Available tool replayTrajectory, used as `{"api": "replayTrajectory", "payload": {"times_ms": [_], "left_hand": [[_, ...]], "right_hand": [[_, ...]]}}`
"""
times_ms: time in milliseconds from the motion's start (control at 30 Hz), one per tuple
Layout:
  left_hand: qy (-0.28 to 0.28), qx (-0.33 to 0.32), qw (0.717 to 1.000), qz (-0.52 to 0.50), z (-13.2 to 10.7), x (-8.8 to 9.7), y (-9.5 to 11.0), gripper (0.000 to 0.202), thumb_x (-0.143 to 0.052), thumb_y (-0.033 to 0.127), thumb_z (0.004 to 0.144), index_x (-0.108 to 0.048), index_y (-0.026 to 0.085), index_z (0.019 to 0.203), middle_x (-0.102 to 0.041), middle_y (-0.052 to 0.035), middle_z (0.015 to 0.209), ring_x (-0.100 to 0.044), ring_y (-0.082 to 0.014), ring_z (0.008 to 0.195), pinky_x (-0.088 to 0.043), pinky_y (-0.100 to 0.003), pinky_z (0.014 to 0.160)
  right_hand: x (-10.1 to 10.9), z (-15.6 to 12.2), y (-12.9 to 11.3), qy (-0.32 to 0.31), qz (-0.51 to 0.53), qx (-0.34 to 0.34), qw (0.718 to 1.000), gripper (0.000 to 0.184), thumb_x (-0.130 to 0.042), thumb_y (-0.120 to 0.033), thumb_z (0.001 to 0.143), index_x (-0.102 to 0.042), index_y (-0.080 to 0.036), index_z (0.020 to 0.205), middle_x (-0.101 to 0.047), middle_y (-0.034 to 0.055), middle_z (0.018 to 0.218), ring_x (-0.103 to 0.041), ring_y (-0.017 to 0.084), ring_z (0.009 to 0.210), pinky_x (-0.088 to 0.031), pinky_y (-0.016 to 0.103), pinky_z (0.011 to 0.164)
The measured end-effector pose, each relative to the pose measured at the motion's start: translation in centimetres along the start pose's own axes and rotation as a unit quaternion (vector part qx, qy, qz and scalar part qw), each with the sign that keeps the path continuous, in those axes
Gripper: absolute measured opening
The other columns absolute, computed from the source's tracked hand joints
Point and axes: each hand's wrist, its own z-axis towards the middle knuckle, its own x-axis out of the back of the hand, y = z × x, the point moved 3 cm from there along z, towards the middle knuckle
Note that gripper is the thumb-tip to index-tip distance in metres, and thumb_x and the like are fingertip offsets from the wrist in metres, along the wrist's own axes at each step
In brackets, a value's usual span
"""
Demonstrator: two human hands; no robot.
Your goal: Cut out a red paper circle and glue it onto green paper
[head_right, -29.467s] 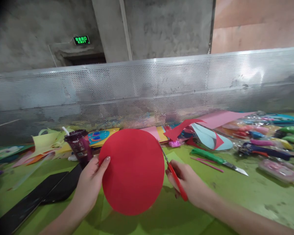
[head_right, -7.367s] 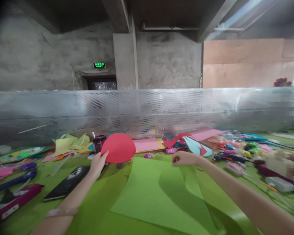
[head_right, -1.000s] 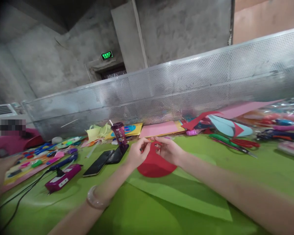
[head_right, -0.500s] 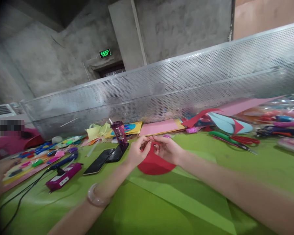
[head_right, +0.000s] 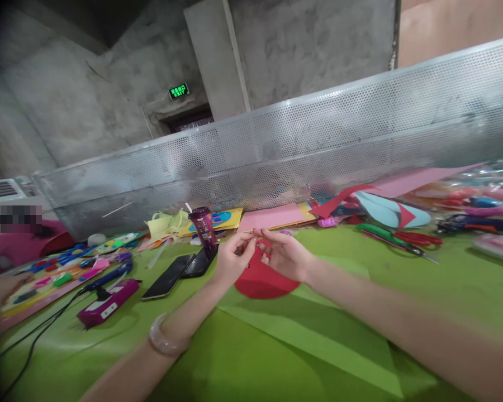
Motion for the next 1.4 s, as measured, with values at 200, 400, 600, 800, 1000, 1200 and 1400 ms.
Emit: {"api": "replayTrajectory", "payload": {"times_ms": [200, 400, 600, 800, 1000, 1200, 1400], "left_hand": [[0.026, 0.038, 0.998, -0.049, -0.1, -0.3, 0.8, 0.012, -0.05, 0.028, 0.076, -0.054, 0.017, 0.079, -0.046, 0.0067, 0.045, -0.04, -0.0061, 0.034, -0.032, -0.018, 0.037], [0.024, 0.071, 0.995, -0.067, -0.1, -0.3, 0.6, 0.014, -0.049, 0.031, 0.077, -0.053, 0.017, 0.08, -0.049, 0.0057, 0.048, -0.04, -0.0057, 0.034, -0.033, -0.018, 0.035], [0.03, 0.095, 0.991, -0.09, -0.1, -0.5, 0.8, 0.014, -0.049, 0.029, 0.077, -0.054, 0.017, 0.081, -0.048, 0.0067, 0.047, -0.038, -0.005, 0.032, -0.033, -0.017, 0.034], [0.065, 0.135, 0.98, -0.128, -0.3, -0.8, 1.1, 0.015, -0.05, 0.03, 0.076, -0.054, 0.016, 0.08, -0.045, 0.0075, 0.043, -0.038, -0.005, 0.031, -0.033, -0.016, 0.032], [0.068, 0.135, 0.979, -0.138, -0.3, -0.8, 1.2, 0.017, -0.052, 0.032, 0.075, -0.053, 0.016, 0.081, -0.049, 0.0055, 0.048, -0.043, -0.0062, 0.034, -0.035, -0.017, 0.033], [0.067, 0.097, 0.988, -0.104, -0.5, -0.7, 1.9, 0.018, -0.05, 0.034, 0.077, -0.054, 0.018, 0.084, -0.049, 0.0053, 0.047, -0.048, -0.0082, 0.039, -0.038, -0.018, 0.039], [0.091, 0.017, 0.995, -0.025, -0.8, -0.4, 2.7, 0.018, -0.048, 0.034, 0.078, -0.054, 0.018, 0.083, -0.048, 0.0049, 0.047, -0.046, -0.0089, 0.042, -0.037, -0.021, 0.045]], "right_hand": [[0.1, 0.1, -0.1, 0.009, -0.008, 0.011, 1.0, 0.012, -0.053, -0.02, 0.079, -0.064, -0.019, 0.083, -0.066, -0.0042, 0.072, -0.055, 0.007, 0.066, -0.039, 0.021, 0.061], [0.0, 0.1, -0.1, 0.01, 0.003, 0.018, 1.0, 0.013, -0.055, -0.021, 0.077, -0.063, -0.019, 0.087, -0.065, -0.006, 0.075, -0.054, 0.006, 0.065, -0.039, 0.02, 0.059], [0.0, 0.1, 0.0, 0.012, 0.001, 0.021, 1.0, 0.014, -0.053, -0.022, 0.079, -0.063, -0.02, 0.089, -0.065, -0.0051, 0.074, -0.054, 0.007, 0.067, -0.039, 0.02, 0.06], [-0.5, 0.1, 0.1, -0.003, -0.008, 0.027, 1.0, 0.013, -0.055, -0.025, 0.077, -0.064, -0.022, 0.086, -0.065, -0.0052, 0.074, -0.054, 0.008, 0.066, -0.038, 0.022, 0.059], [-1.2, -0.3, 0.2, -0.02, 0.0, 0.014, 1.0, 0.012, -0.054, -0.027, 0.078, -0.065, -0.024, 0.082, -0.067, -0.0055, 0.074, -0.054, 0.009, 0.064, -0.039, 0.024, 0.063], [-1.5, -0.8, 0.1, -0.026, -0.032, 0.026, 0.999, 0.013, -0.053, -0.034, 0.077, -0.065, -0.029, 0.08, -0.066, -0.0074, 0.078, -0.054, 0.01, 0.071, -0.038, 0.026, 0.071], [-1.8, -1.0, 0.2, -0.031, -0.03, 0.034, 0.998, 0.01, -0.056, -0.036, 0.074, -0.065, -0.032, 0.076, -0.066, -0.0087, 0.078, -0.055, 0.01, 0.076, -0.039, 0.024, 0.072]]}}
